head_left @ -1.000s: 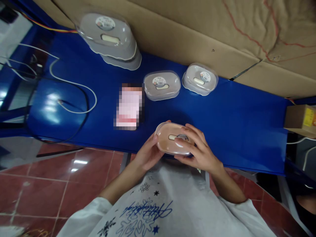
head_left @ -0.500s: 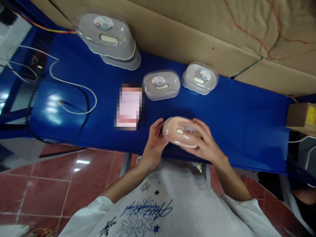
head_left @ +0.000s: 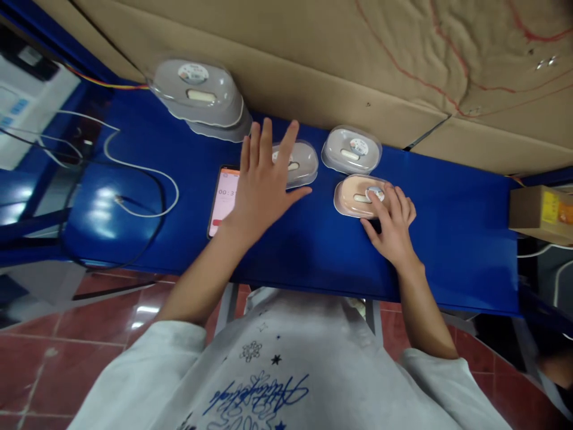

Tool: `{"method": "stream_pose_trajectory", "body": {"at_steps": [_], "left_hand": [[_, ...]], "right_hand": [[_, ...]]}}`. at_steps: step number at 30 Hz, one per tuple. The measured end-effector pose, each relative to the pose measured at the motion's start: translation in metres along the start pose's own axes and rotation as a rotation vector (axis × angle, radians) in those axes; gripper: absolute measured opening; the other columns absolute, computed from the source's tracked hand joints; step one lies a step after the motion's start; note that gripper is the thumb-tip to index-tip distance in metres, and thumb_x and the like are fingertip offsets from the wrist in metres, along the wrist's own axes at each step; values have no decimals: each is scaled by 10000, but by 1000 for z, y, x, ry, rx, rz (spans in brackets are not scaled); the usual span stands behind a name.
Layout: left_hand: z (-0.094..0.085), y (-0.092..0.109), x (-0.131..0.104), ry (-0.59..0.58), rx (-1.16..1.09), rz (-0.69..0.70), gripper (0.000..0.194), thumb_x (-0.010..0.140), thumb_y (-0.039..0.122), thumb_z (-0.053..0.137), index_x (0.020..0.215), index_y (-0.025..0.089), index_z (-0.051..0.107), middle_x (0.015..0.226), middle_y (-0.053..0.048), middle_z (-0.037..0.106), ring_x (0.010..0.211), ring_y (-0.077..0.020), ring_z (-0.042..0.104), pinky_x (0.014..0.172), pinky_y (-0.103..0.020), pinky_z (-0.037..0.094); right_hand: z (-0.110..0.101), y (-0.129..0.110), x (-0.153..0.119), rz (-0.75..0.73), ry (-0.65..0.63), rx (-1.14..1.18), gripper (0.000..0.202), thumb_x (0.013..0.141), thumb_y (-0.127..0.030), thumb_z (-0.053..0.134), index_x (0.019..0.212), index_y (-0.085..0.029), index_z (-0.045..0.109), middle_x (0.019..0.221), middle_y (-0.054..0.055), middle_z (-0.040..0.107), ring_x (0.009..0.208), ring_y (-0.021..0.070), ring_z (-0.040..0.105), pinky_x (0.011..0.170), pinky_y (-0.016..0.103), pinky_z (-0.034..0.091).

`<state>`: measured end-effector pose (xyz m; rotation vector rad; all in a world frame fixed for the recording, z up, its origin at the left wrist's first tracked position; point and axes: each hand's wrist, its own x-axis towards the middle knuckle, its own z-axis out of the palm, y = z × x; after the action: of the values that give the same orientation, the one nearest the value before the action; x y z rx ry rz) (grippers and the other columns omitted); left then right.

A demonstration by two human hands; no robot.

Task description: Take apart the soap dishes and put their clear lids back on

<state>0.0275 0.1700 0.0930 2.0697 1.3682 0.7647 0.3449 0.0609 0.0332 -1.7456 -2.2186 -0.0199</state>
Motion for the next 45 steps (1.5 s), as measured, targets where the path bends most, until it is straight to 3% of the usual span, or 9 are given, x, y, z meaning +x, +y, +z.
{"method": "stream_pose_trajectory", "body": {"at_steps": [6, 11, 17, 20, 24, 28, 32, 37, 45], "left_hand": [[6, -12, 15, -185, 231, -66, 1082, 819, 465, 899, 1703, 202, 332, 1677, -212, 413, 1575, -536, 310, 1289, -731, 119], [12, 3, -34, -247, 170, -16, 995, 769, 341, 934, 1640, 286, 456, 1603, -194, 480, 1495, -526, 399, 1240, -692, 275], [4, 5, -82, -263, -63, -70, 963, 727, 480, 963, 1583, 368, 537, 1516, -144, 552, 1409, -498, 480, 1228, -680, 329], [2, -2, -69, -176, 26, -101, 952, 781, 492, 925, 1612, 311, 495, 1565, -176, 499, 1462, -514, 429, 1244, -698, 283], [12, -14, -34, -227, 105, -100, 929, 800, 433, 920, 1603, 244, 494, 1589, -219, 470, 1499, -529, 392, 1231, -701, 291], [19, -17, -16, -285, -7, -88, 916, 747, 430, 961, 1550, 243, 561, 1626, -210, 461, 1546, -536, 350, 1260, -719, 227], [12, -4, -37, -258, -266, -34, 763, 779, 448, 936, 1459, 236, 664, 1722, -179, 390, 1649, -508, 201, 1326, -670, 94], [5, 13, -84, -494, -438, -78, 763, 722, 444, 979, 1430, 355, 711, 1607, -118, 578, 1527, -479, 456, 1307, -657, 211], [0, 11, -81, -425, -465, -222, 797, 738, 469, 952, 1465, 301, 670, 1464, -106, 709, 1314, -416, 671, 1137, -523, 483]], "right_hand": [[-1, -4, -1, 109, 12, -34, 663, 1077, -440, 555, 1693, -320, 343, 1792, 164, 277, 1631, 442, 297, 1253, 728, 257], [-11, -29, -7, -12, -5, 19, 810, 1039, -486, 642, 1727, -353, 236, 1806, 158, 248, 1625, 454, 318, 1268, 722, 259], [-6, -81, -34, -311, -98, 235, 748, 995, -520, 723, 1653, -382, 396, 1707, 112, 465, 1562, 362, 466, 1275, 626, 377], [0, -92, -38, -335, -176, 266, 702, 1017, -501, 697, 1642, -321, 433, 1705, 143, 467, 1589, 366, 429, 1272, 637, 385], [-3, -91, -34, -372, -264, 282, 632, 1040, -440, 677, 1621, -291, 480, 1662, 128, 533, 1596, 348, 419, 1259, 614, 422], [-10, -86, -33, -353, -243, 323, 574, 1012, -463, 721, 1546, -303, 582, 1603, 105, 595, 1581, 343, 435, 1217, 583, 493], [-9, -84, -32, -366, -198, 390, 480, 992, -442, 755, 1437, -280, 675, 1554, 107, 629, 1602, 347, 405, 1236, 589, 498], [-2, -88, -30, -362, -148, 511, 476, 1006, -409, 743, 1449, -264, 648, 1595, 121, 574, 1633, 351, 367, 1252, 603, 501], [4, -99, -46, -325, 78, 361, 826, 950, -286, 821, 1664, -365, 413, 1794, 86, 313, 1631, 380, 372, 1236, 627, 521]]}}
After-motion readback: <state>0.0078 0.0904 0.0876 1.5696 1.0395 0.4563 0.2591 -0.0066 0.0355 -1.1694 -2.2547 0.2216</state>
